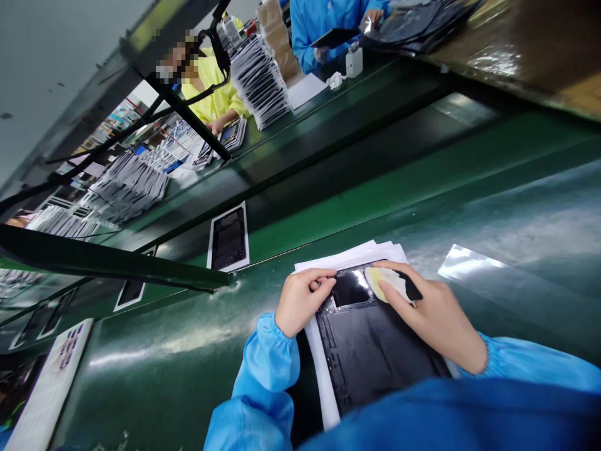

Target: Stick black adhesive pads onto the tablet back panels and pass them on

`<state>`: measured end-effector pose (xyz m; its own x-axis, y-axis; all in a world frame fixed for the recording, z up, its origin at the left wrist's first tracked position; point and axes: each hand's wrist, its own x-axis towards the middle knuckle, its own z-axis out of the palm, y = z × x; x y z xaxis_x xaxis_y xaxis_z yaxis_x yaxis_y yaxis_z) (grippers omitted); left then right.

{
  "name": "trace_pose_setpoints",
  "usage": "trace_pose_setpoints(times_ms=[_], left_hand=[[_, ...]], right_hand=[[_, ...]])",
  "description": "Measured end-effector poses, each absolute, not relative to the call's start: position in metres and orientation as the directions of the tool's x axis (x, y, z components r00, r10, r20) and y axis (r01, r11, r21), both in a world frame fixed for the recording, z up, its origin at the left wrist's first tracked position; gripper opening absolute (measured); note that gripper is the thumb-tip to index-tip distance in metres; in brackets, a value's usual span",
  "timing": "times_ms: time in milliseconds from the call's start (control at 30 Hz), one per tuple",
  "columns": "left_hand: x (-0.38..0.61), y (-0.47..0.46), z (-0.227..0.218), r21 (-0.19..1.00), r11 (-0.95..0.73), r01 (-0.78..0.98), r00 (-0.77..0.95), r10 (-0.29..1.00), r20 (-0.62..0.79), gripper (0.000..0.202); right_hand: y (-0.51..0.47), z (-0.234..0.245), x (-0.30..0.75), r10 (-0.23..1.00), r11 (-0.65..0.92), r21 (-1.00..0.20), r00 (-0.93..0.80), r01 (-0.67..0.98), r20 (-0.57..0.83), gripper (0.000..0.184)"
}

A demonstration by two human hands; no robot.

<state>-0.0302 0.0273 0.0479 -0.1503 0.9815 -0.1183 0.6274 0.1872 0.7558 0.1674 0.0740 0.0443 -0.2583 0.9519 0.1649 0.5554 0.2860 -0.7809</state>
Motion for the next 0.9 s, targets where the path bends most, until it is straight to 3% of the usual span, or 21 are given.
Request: trace_pose_setpoints(times_ms=[267,633,767,900], left_hand=[[-0.028,0.024,0.048,0.618,0.106,0.779,-0.119,0.993,-0.019,0.016],[-0.026,0.021,0.049,0.538,0.085,0.839,-0.104,0.995,0.006,0.016],[-0.022,0.02,0.052,0.422,0.053,0.905,-0.063,0.998,0.009,0.018],[-0.02,0.017,0.053,0.213,-0.032,0.977,0.019,0.998,0.063,0.02]], right_hand=[[0.075,0.044,0.167,0.95,0.289,-0.792,-0.265,0.537,0.166,0.027],[0.075,0.044,0.167,0.949,0.296,-0.778,-0.262,0.554,0.175,0.027],[0.075,0.042,0.167,0.948,0.296,-0.771,-0.273,0.564,0.165,0.028],[0.075,0.042,0.167,0.943,0.314,-0.766,-0.275,0.561,0.186,0.028]])
